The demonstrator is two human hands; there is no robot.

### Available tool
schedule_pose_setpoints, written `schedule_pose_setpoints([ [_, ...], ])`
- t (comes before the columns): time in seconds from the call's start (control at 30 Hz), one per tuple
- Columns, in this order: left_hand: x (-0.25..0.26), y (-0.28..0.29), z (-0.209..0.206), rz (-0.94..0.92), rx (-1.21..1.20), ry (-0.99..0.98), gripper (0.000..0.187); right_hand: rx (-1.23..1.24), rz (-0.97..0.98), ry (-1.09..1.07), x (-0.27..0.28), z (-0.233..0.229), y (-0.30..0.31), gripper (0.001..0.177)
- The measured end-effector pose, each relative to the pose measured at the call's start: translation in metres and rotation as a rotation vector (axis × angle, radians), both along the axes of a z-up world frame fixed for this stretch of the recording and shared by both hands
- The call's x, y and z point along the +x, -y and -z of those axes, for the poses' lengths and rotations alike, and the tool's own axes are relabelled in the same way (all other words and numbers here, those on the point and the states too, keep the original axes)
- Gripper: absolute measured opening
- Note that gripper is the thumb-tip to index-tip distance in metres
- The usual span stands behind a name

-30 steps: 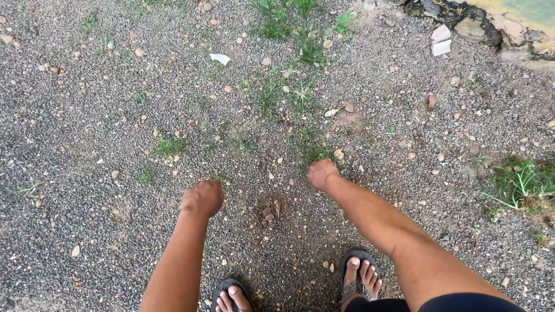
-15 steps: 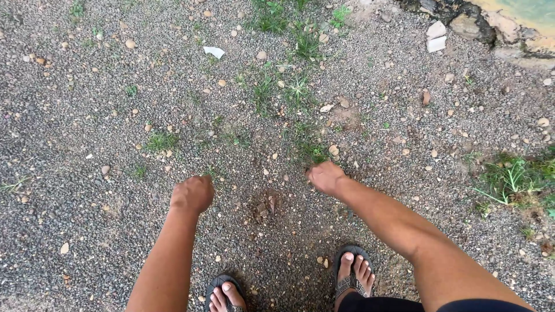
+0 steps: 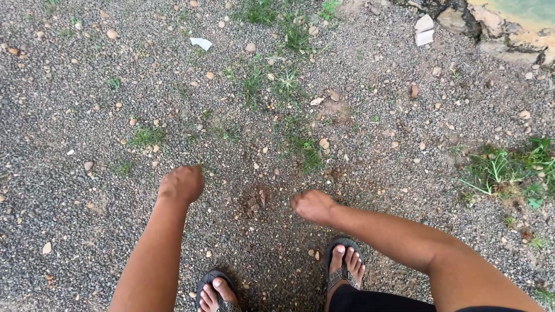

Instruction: The person is manually removing small weeds and grass from a gravel-covered ground area.

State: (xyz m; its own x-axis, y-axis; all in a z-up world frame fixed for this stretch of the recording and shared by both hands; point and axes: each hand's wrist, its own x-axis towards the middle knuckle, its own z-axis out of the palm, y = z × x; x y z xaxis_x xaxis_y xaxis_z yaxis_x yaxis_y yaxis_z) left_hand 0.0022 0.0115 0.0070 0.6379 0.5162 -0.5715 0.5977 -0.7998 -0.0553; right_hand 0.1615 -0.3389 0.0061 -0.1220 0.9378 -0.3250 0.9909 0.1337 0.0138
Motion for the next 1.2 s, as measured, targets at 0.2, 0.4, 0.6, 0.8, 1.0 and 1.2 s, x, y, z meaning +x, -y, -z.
schedule_pose_setpoints([
  [0.2, -0.002, 0.001, -0.008, -0.002, -0.032, -0.005, 0.043, -0.088, -0.035, 0.193, 0.038, -0.015, -0.010, 0.033],
  [0.4, -0.005, 0.001, -0.010, -0.038, -0.057, -0.034, 0.043, -0.144, 0.136, 0.314, 0.074, 0.055, 0.015, 0.051],
  [0.6, -0.006, -0.003, -0.008, -0.009, -0.038, -0.093, 0.042, -0.068, 0.068, 0.278, 0.044, 0.057, -0.002, 0.031],
  [0.8, 0.008, 0.001, 0.003, 0.003, -0.049, -0.040, 0.043, -0.096, 0.151, 0.320, 0.056, 0.039, 0.003, 0.048],
  [1.0, 0.015, 0.007, 0.009, 0.021, -0.048, -0.054, 0.044, -0.068, 0.092, 0.389, 0.062, 0.048, 0.002, 0.048],
  [1.2, 0.017, 0.008, 0.007, 0.002, -0.056, -0.031, 0.044, -0.080, 0.172, 0.431, 0.061, 0.077, -0.001, 0.063],
])
